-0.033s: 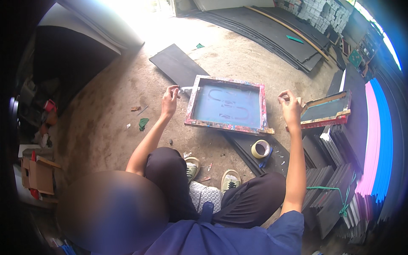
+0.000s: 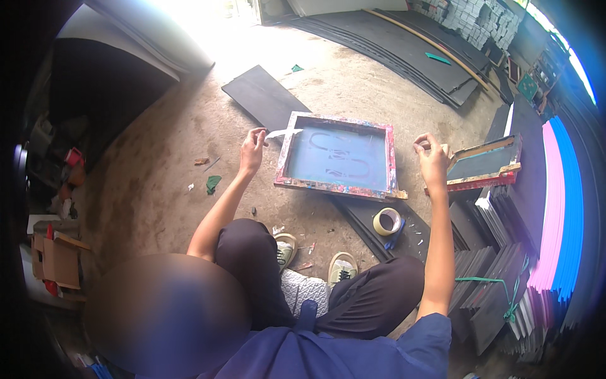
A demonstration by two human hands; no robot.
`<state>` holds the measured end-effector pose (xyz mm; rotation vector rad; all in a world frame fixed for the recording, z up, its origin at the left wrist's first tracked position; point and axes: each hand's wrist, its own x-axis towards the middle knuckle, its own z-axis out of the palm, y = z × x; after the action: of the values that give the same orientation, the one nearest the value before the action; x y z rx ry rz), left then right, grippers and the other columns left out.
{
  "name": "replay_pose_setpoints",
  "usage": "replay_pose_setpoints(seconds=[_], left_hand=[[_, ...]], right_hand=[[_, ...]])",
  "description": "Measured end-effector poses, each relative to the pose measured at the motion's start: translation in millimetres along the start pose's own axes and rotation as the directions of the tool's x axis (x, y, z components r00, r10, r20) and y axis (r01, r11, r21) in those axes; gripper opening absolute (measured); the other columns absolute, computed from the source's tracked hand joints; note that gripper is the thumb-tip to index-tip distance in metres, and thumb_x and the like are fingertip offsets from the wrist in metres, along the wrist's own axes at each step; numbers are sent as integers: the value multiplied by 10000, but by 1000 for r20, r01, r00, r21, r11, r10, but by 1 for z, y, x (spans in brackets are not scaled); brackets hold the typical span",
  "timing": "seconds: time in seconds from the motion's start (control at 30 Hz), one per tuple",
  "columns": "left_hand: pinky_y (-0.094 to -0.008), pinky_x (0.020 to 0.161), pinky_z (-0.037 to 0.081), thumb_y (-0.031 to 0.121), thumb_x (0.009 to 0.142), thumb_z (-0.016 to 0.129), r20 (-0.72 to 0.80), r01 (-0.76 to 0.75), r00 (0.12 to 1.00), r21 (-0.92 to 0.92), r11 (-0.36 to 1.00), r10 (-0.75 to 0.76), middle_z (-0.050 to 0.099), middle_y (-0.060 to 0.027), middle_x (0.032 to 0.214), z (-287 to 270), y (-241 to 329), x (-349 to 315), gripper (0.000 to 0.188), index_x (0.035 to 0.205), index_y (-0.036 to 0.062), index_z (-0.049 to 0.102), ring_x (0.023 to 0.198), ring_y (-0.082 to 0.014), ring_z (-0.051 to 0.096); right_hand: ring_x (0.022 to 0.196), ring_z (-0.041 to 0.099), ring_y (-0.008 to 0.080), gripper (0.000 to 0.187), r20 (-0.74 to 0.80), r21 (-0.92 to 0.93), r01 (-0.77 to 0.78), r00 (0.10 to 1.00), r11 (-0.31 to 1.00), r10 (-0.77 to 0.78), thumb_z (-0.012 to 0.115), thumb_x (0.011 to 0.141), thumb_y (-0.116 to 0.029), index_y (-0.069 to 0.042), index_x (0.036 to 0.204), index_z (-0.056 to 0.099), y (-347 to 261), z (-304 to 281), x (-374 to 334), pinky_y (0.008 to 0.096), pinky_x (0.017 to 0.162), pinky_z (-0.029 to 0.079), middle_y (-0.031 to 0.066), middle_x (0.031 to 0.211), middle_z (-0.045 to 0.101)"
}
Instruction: The person sits on the floor and repeatedly applies masking tape to the edges of a screen printing frame. They tear off pieces of tape, press them along the frame's perimeter, and smooth them down by hand.
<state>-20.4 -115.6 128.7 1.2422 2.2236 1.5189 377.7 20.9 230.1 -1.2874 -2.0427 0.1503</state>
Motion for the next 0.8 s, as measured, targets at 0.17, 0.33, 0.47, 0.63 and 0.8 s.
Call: replay_pose_setpoints(seconds=[0.17, 0.33, 0.47, 0.63, 0.8], left_hand=[[-261, 704, 433, 404, 939, 440, 108, 80, 992, -147, 986, -65, 645, -53, 779, 3, -6, 2, 396, 1053, 65, 612, 724, -103, 570], [-245, 712, 417, 383, 919, 500, 179, 130, 981, -311, 941, -76, 634, 3, 834, 5, -13, 9, 349, 989, 74, 647, 728, -82, 540], [-238, 723, 399, 350, 903, 542, 106, 80, 994, -534, 842, -27, 624, 22, 862, 4, -7, 6, 286, 964, 85, 631, 733, -81, 527], [-353, 787, 418, 386, 890, 543, -14, 230, 972, -178, 957, -237, 609, -4, 848, 1, 2, 9, 228, 895, 165, 599, 852, -116, 516], [-516, 910, 289, 427, 886, 521, -393, 376, 849, -18, 927, -352, 584, -36, 879, 14, 10, 9, 247, 896, 186, 573, 1160, -228, 289]], right_hand=[[828, 512, 198, 84, -1, 0, -37, 999, 999, 37, 645, 796, -171, -171, 870, 607, 1, -5, 3, 358, 772, 392, -7, 758, 634], [868, 498, 197, 83, 8, -7, -49, 999, 999, 49, 647, 797, -193, -197, 872, 610, -4, -7, 11, 376, 806, 370, -36, 779, 634], [868, 503, 196, 95, 17, -17, -53, 998, 998, 54, 658, 788, -196, -193, 871, 613, -1, -6, 9, 367, 803, 378, -22, 778, 635], [856, 523, 194, 110, 147, 145, -140, 982, 979, 119, 674, 776, -195, -176, 873, 625, 3, 5, 7, 329, 770, 410, 13, 768, 645], [784, 592, 191, 121, 219, 166, -166, 967, 972, 128, 672, 773, -163, -133, 881, 627, -1, 31, 3, 327, 735, 441, 62, 764, 656]])
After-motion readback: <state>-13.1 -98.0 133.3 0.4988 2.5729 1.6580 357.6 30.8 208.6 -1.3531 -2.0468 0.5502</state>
